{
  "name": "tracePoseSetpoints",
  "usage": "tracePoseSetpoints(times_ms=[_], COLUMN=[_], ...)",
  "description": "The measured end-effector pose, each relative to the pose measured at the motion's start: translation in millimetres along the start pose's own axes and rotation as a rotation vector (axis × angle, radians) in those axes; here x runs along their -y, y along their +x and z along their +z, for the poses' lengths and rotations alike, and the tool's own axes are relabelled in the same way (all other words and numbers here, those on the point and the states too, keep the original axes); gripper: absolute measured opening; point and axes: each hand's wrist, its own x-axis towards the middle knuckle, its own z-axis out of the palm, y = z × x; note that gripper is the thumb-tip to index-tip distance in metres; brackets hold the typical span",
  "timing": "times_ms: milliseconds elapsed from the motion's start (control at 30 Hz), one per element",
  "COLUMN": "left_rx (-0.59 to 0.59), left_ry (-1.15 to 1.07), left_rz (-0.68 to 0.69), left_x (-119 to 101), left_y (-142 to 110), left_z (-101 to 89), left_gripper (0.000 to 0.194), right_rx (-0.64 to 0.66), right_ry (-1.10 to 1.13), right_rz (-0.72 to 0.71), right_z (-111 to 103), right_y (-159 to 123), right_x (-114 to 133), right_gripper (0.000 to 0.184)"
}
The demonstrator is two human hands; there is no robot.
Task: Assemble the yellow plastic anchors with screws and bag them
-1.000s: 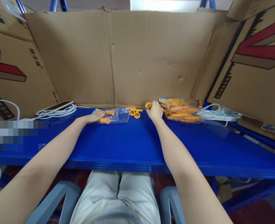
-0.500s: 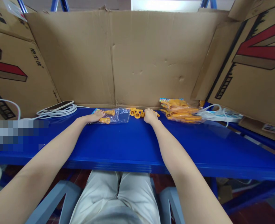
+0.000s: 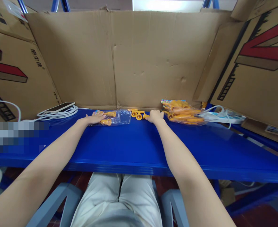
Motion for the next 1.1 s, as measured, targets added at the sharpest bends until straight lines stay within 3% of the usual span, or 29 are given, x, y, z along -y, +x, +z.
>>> tracePoseSetpoints(times_ms=[100, 200, 400, 500, 600, 867, 967, 1100], left_rx=[0.033, 0.043, 0.037, 0.057, 0.096, 0.186, 0.116, -0.056], left_ry=[-0.010, -0.010, -0.045, -0.077, -0.091, -0.155, -0.145, -0.061], left_rz=[-0.073, -0.050, 0.021, 0.052, 0.080, 0.120, 0.139, 0.048], left_x=[-3.7, -6.3, -1.3, -0.2, -1.1, -11.4, -22.4, -38.9], left_y=[-4.5, -5.5, -2.3, -1.5, -0.8, -9.3, -15.6, -16.7], left_z=[-2.6, -4.6, -5.9, -5.9, -5.6, -14.3, -19.2, -13.6], left_gripper=[0.072, 0.070, 0.075, 0.074, 0.074, 0.081, 0.074, 0.063], right_rx=[0.121, 0.187, -0.003, -0.047, 0.015, 0.163, 0.216, 0.181], right_ry=[-0.007, -0.016, -0.105, -0.107, -0.078, 0.033, 0.174, 0.205], right_rz=[0.068, 0.091, 0.127, 0.068, -0.037, -0.374, -0.450, -0.450], right_z=[-7.4, -12.0, -33.9, -47.7, -54.5, -43.1, -36.9, -32.7], right_y=[-2.4, -3.0, -14.9, -26.9, -38.8, -53.3, -50.9, -47.2], right_x=[-7.9, -12.1, 1.4, 16.0, 31.9, 62.8, 65.1, 64.0], right_gripper=[0.036, 0.033, 0.041, 0.038, 0.033, 0.021, 0.021, 0.019])
